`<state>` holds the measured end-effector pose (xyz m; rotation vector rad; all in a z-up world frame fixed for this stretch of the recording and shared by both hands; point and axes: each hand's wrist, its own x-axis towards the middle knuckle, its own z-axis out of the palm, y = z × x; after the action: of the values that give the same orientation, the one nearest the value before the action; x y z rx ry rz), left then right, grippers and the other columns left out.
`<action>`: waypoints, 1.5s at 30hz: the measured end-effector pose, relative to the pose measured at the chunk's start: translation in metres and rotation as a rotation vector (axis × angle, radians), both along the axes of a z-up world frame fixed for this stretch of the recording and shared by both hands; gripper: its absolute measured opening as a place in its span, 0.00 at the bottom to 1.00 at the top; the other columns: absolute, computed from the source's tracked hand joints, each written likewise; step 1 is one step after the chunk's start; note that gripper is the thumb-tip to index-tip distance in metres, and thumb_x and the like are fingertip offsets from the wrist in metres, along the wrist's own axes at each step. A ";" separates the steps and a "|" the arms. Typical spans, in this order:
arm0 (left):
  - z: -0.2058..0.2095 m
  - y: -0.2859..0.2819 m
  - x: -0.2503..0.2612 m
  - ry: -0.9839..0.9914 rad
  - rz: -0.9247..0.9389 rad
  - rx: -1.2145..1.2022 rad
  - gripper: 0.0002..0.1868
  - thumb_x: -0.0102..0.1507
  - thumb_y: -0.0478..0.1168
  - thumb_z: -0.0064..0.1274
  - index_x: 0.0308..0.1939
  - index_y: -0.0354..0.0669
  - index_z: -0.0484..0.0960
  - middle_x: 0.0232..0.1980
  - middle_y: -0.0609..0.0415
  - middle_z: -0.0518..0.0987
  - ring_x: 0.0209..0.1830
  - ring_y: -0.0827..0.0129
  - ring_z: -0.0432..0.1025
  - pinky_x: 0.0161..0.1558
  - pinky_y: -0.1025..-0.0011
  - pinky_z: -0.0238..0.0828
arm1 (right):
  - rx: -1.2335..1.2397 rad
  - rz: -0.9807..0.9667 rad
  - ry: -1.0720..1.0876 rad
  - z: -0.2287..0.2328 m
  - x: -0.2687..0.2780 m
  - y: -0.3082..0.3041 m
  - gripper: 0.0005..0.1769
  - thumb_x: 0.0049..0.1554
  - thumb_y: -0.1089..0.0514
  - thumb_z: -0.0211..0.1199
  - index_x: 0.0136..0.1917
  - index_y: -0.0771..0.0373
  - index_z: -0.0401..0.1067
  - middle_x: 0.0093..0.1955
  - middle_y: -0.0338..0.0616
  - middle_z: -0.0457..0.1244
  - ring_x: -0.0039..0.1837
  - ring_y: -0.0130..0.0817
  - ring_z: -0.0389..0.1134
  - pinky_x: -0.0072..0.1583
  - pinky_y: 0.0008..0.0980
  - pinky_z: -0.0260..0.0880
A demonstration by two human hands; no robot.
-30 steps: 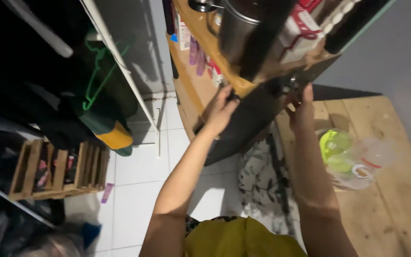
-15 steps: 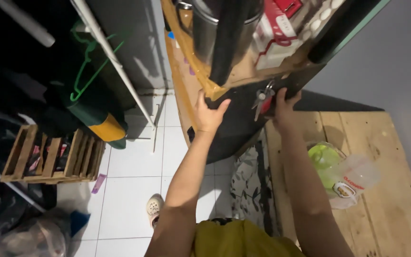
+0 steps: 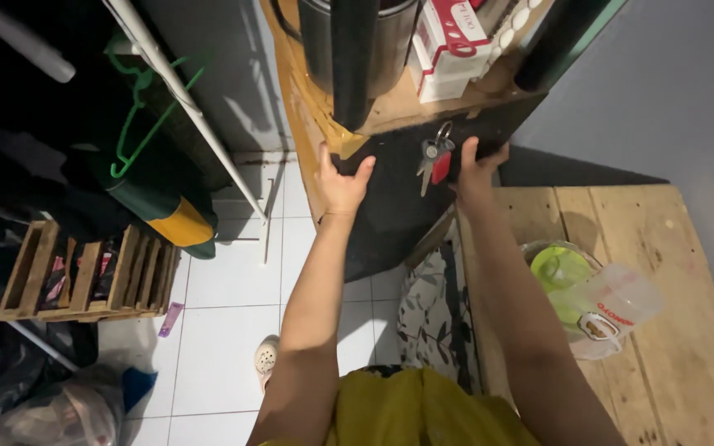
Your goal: The person is seen organizing and moving items on a wooden shelf and table.
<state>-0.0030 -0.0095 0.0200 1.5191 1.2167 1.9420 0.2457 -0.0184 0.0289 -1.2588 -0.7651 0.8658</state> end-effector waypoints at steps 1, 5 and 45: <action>0.001 -0.001 -0.001 -0.002 0.005 0.005 0.47 0.55 0.58 0.72 0.65 0.30 0.68 0.48 0.40 0.85 0.49 0.49 0.82 0.51 0.62 0.78 | 0.005 0.005 -0.002 -0.015 0.006 0.007 0.50 0.61 0.36 0.59 0.79 0.40 0.26 0.79 0.44 0.47 0.72 0.40 0.59 0.54 0.50 0.74; 0.003 -0.004 0.000 0.056 0.048 -0.013 0.45 0.54 0.57 0.73 0.63 0.32 0.70 0.48 0.40 0.85 0.50 0.48 0.82 0.50 0.62 0.78 | 0.265 0.016 -0.094 -0.071 0.034 0.033 0.47 0.70 0.37 0.61 0.82 0.43 0.28 0.81 0.52 0.48 0.76 0.45 0.60 0.65 0.48 0.73; 0.047 -0.036 -0.034 0.223 0.000 -0.195 0.47 0.54 0.64 0.68 0.67 0.40 0.71 0.55 0.35 0.81 0.55 0.38 0.75 0.55 0.52 0.72 | -0.010 -0.034 0.247 0.056 -0.070 -0.068 0.47 0.59 0.43 0.60 0.81 0.34 0.34 0.73 0.41 0.54 0.66 0.40 0.62 0.56 0.50 0.68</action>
<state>-0.0371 -0.0454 0.0672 1.6625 1.4510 1.6321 0.1759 -0.0867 0.0849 -1.1443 -0.5416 0.9777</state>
